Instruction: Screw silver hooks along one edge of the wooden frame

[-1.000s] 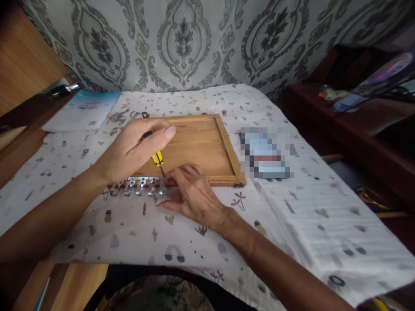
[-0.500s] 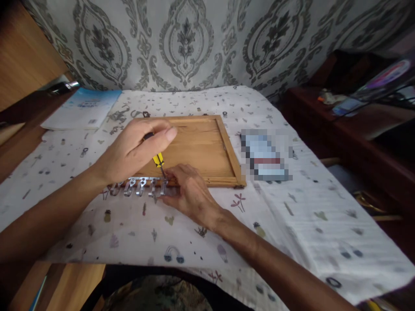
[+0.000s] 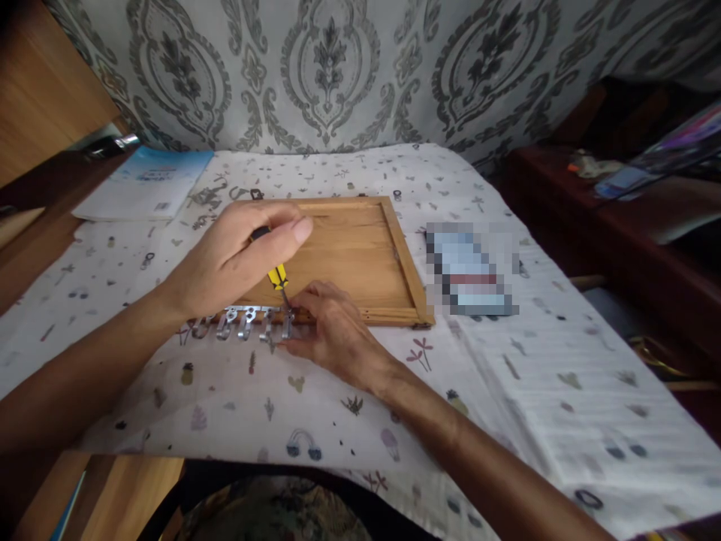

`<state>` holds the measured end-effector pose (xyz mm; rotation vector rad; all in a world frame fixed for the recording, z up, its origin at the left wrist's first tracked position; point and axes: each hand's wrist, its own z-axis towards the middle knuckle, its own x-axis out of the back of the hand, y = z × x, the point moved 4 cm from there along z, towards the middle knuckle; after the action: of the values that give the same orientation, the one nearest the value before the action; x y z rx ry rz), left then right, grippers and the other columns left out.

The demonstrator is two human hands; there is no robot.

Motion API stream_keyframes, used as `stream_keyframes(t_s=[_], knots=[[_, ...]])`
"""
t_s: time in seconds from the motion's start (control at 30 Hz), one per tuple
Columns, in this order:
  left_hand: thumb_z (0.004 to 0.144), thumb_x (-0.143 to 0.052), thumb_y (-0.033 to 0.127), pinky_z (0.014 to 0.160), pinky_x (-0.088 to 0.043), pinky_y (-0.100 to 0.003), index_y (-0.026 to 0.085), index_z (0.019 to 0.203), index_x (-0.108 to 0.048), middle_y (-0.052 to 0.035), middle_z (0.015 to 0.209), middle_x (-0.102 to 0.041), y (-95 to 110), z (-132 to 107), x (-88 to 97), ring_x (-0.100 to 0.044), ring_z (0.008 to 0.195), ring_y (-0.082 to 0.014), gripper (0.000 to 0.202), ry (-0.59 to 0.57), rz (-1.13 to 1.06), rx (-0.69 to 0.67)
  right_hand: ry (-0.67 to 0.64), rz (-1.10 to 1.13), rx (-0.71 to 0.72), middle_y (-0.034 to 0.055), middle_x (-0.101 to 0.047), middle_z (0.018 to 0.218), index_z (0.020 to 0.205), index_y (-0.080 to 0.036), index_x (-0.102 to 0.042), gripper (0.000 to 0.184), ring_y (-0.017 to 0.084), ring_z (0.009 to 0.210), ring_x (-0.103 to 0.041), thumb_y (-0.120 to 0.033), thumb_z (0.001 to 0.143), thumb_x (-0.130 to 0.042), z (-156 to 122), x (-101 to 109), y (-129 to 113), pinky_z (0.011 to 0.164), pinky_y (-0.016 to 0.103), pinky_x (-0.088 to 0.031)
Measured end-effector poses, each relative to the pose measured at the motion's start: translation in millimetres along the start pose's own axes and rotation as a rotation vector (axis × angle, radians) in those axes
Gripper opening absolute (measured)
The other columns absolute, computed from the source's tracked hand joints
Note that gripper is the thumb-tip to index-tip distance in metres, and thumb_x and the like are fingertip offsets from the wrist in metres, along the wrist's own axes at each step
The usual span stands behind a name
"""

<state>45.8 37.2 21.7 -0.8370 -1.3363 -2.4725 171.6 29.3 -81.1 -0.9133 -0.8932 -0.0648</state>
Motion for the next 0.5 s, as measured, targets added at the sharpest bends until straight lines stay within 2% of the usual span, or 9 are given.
stream_keyframes(t_s=[0.27, 0.5], knots=[[0.097, -0.050, 0.024, 0.060, -0.033, -0.028, 0.020, 0.058, -0.038, 0.0023, 0.061, -0.039, 1.8, 1.3, 0.4, -0.039, 0.061, -0.0112, 0.041, 0.011, -0.031, 0.021, -0.050, 0.049, -0.081, 0.0075, -0.067, 0.102, 0.098, -0.020, -0.072, 0.031, 0.026, 0.097, -0.063, -0.022, 0.070, -0.087, 5.4, 1.3, 2.2, 0.085, 0.042, -0.054], [0.099, -0.046, 0.028, 0.060, -0.037, -0.026, 0.021, 0.062, -0.035, 0.0026, 0.062, -0.037, 0.0, 1.2, -0.6, -0.040, 0.061, -0.0110, 0.040, 0.013, 0.042, -0.013, -0.085, 0.102, -0.147, 0.0072, -0.065, 0.103, 0.093, -0.020, -0.071, 0.031, 0.027, 0.100, -0.061, -0.021, 0.068, -0.089, 7.3, 1.8, 2.7, 0.090, 0.042, -0.050]])
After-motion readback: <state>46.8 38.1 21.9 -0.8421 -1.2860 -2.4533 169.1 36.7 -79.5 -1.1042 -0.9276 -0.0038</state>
